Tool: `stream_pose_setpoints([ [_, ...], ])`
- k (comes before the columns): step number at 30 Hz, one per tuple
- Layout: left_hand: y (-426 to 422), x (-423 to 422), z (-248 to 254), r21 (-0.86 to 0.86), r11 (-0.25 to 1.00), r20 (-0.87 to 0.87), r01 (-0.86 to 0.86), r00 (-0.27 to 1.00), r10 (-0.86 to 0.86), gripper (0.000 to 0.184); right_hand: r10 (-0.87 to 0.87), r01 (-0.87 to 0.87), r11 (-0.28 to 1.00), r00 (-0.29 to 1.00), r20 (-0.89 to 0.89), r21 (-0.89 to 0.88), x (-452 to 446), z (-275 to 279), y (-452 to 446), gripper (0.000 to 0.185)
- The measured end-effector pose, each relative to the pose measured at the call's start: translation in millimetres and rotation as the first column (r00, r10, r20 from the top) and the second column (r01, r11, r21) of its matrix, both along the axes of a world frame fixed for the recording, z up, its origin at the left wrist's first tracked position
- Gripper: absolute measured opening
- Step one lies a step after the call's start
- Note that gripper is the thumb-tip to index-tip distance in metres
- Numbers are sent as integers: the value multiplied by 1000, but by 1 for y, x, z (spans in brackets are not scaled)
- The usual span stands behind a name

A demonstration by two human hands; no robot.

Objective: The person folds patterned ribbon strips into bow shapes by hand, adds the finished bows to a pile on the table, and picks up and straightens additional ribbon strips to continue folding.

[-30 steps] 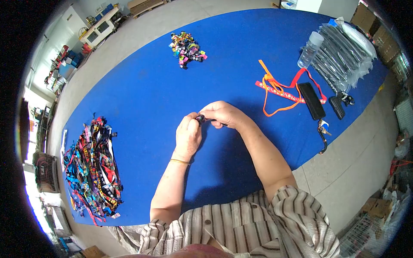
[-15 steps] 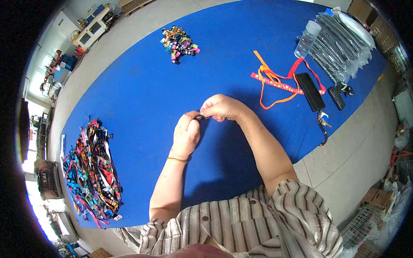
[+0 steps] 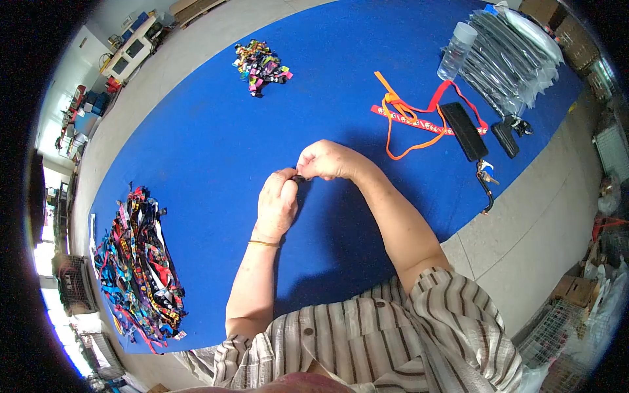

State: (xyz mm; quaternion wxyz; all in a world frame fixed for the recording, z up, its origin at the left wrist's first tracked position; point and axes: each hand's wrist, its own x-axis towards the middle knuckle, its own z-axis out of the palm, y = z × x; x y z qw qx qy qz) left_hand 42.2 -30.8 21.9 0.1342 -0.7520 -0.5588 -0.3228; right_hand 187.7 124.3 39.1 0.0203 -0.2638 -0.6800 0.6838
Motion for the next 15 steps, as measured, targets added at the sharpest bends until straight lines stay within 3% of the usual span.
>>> stream_pose_setpoints([
  [8, 0, 1, 4, 133, 991, 17, 9, 1000, -12, 16, -114, 37, 914, 979, -168, -405, -5, -17, 6, 8],
  [15, 6, 2, 4, 144, 990, 77, 5, 997, -16, 16, -211, 119, 886, 964, -162, -448, -11, -28, 5, 9],
])
